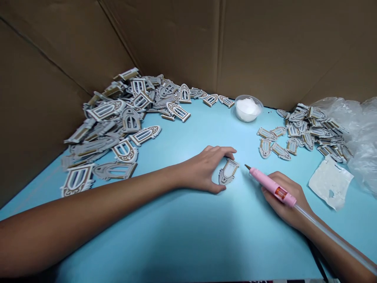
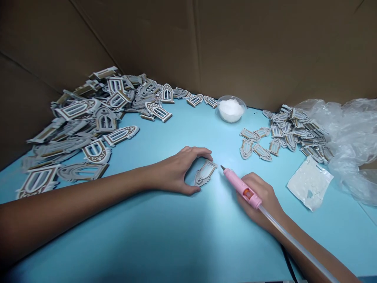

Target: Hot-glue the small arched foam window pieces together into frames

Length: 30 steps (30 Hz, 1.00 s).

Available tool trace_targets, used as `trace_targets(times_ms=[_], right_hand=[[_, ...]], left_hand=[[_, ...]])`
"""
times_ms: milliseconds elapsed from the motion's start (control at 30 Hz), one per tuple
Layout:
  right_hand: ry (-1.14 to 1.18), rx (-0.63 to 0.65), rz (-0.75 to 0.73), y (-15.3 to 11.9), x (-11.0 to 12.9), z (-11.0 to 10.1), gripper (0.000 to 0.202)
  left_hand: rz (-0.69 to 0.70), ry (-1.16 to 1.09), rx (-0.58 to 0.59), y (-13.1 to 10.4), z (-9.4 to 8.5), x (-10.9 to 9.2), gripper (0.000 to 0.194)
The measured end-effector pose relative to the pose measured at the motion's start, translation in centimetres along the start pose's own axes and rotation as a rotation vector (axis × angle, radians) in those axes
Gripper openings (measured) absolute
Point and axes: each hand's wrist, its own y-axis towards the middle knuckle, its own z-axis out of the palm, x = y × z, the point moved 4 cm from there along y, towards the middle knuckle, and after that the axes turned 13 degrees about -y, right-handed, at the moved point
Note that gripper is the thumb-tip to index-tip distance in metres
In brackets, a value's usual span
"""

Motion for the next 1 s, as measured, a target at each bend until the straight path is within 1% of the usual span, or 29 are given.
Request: trace_targets(times_ms=[67, 133, 267, 533, 667, 833, 1000], right_hand=[[0.002, 0.031, -0.044, -0.2, 0.5, 0.4, 0.009], [-0.024, 0.050, -0.068, -0.4, 0.9, 0.7, 0.009], [-0.082, 0.057, -0.096, -0.5, 1.5, 0.9, 0.014], [-0.082, 0.072, -0.080, -0.7, 1.3, 1.3, 0.017], [-0.120, 0.079, -0.075, -0.8, 1.3, 1.4, 0.020], [-0.154, 0.055, -0.093, -0.6, 1.6, 1.3, 0.021], [-0.169, 0.052, -0.090, -0.7, 1.6, 1.2, 0.018]], left_hand=[[0.039, -0.048, -0.009, 0.0, 0.1, 0.0, 0.090], [0.112, -0.072, -0.026, -0.1, 0.3, -0.2, 0.092], [0.255, -0.063, -0.024, -0.3, 0.9, -0.8, 0.087], [0.365, -0.057, -0.041, -0.5, 1.1, -1.3, 0.076], [0.368, -0.051, -0.056, -0.5, 1.1, -1.3, 0.076], [0.362, -0.056, -0.058, -0.5, 1.1, -1.2, 0.078], [0.348, -0.048, -0.056, -0.4, 1.1, -1.3, 0.079]])
